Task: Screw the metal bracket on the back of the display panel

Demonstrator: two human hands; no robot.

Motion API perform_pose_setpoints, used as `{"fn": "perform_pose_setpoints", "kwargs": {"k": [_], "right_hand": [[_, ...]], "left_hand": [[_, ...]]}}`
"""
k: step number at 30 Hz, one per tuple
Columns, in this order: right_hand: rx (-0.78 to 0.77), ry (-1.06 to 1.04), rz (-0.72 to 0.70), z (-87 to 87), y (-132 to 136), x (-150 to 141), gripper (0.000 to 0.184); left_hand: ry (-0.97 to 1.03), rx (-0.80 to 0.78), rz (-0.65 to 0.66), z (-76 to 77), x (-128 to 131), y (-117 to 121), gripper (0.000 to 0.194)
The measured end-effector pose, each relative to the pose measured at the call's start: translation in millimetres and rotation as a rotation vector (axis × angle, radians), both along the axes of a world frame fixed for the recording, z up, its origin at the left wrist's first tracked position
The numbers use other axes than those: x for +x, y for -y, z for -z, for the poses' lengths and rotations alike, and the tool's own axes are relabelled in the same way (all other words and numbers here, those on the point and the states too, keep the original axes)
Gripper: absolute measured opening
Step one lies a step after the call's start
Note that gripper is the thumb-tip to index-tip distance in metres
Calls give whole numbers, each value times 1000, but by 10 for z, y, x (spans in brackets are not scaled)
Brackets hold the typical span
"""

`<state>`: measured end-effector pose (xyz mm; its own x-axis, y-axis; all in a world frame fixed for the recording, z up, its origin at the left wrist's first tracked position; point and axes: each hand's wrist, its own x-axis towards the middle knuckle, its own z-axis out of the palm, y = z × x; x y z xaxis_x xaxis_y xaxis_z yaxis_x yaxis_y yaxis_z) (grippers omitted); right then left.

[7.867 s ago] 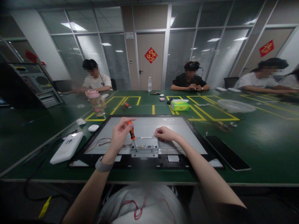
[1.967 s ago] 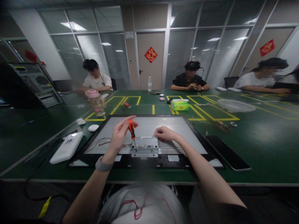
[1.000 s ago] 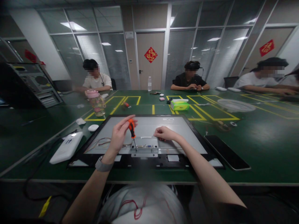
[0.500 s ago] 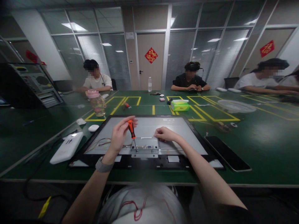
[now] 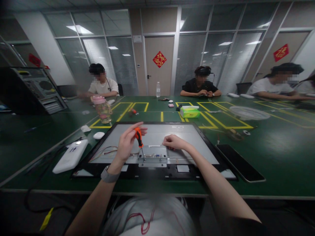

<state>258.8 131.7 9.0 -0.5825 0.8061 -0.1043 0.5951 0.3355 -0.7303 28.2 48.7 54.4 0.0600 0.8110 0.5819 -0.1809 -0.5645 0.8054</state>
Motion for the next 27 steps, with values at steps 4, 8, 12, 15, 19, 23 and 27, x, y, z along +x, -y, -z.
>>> {"fn": "perform_pose_setpoints", "kwargs": {"k": [4,8,12,15,19,23,27], "right_hand": [[1,-4,-2,19,-15,4,34],[7,-16,-16,46,-35,10,34],[-2,-12,-8,44,-34,10,33],[-10,-6,-3,28,-22,7,33],[-8,-9,0,23,-14,5,33],[-14,-17,0,22,-11,4,34],[-9,-20,-4,-2,7,-2,35]], "left_hand": [[-54,11,-52,-22,13,18,28],[-120,52,-174,-17,6,12,20],[-79,45,-146,17,-14,-17,26],[-39,18,-94,17,-16,-14,29],[-131,82,-181,-31,-6,23,19],[-141,126,-219,-48,1,32,15],[-57,57,-125,-3,-3,2,28]]}}
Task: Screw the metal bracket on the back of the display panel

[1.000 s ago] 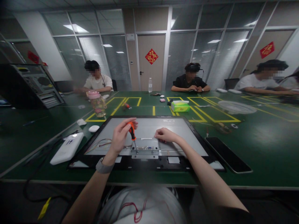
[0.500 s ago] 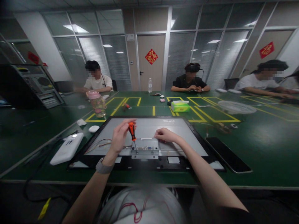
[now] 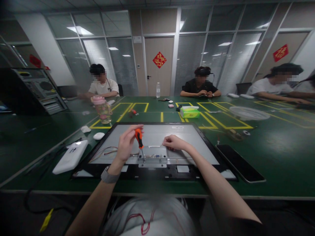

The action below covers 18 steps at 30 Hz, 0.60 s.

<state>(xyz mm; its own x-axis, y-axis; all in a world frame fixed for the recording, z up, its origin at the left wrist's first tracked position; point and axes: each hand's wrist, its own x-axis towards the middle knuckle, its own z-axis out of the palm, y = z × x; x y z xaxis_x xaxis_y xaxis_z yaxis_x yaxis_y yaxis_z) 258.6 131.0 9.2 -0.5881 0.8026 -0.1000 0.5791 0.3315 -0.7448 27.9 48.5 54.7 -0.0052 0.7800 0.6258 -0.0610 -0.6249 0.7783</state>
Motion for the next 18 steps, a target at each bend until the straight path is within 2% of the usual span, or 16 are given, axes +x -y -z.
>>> {"fn": "perform_pose_setpoints", "kwargs": {"k": [4,10,18], "right_hand": [[-1,4,-2,-15,10,-5,35],[8,10,-1,10,-9,-2,35],[6,9,4,-4,0,-7,38]], "left_hand": [[21,-33,-4,15,-5,-4,27],[-94,63,-104,-46,1,34,20],[-10,-5,-38,17,-10,-14,30]]}}
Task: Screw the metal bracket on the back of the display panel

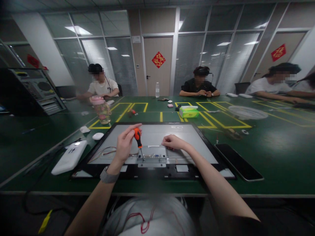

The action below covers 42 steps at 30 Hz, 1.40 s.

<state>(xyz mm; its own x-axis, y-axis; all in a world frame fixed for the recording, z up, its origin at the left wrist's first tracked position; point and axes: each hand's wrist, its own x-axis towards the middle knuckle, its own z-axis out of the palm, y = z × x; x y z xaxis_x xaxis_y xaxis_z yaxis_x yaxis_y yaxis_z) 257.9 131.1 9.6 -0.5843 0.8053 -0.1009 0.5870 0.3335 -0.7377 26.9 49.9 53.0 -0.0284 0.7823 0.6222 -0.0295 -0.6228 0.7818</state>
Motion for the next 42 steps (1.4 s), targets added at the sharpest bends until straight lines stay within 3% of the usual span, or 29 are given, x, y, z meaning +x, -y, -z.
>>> {"fn": "perform_pose_setpoints", "kwargs": {"k": [7,13,21,27,36,42], "right_hand": [[-8,-7,-1,4,-2,4,36],[-5,-8,4,9,-6,6,38],[-6,-1,5,2,4,3,35],[15,0,-5,6,-4,4,36],[9,-2,0,19,-10,12,36],[12,-1,-12,35,-27,21,32]], "left_hand": [[-77,60,-91,-82,17,57,18],[35,-29,-28,-7,6,-11,31],[-64,53,-167,-67,16,34,16],[-21,35,-95,-47,4,28,27],[-77,118,-66,-47,-3,46,12],[5,5,78,-20,-3,38,27]]}}
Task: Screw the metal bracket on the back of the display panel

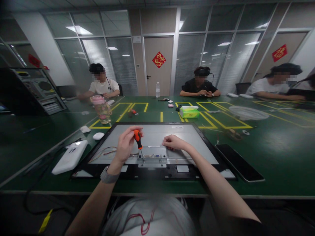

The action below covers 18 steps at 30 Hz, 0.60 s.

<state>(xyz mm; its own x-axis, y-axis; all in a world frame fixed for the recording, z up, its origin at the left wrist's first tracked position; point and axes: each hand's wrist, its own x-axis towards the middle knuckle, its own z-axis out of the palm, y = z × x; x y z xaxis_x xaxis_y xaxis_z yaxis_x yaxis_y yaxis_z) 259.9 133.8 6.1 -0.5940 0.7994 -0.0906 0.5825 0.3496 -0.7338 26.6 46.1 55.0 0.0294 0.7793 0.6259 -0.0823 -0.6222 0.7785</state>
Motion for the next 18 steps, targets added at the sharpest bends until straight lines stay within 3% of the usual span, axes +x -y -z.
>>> {"fn": "perform_pose_setpoints", "kwargs": {"k": [7,13,18], "right_hand": [[-8,-5,-3,12,-8,0,32],[-12,13,0,-30,20,-12,34],[-6,5,3,-39,26,-16,33]], "left_hand": [[-61,95,-101,-9,-3,-7,15],[58,-13,-6,23,9,-12,28],[-28,99,-125,-3,5,-19,19]]}}
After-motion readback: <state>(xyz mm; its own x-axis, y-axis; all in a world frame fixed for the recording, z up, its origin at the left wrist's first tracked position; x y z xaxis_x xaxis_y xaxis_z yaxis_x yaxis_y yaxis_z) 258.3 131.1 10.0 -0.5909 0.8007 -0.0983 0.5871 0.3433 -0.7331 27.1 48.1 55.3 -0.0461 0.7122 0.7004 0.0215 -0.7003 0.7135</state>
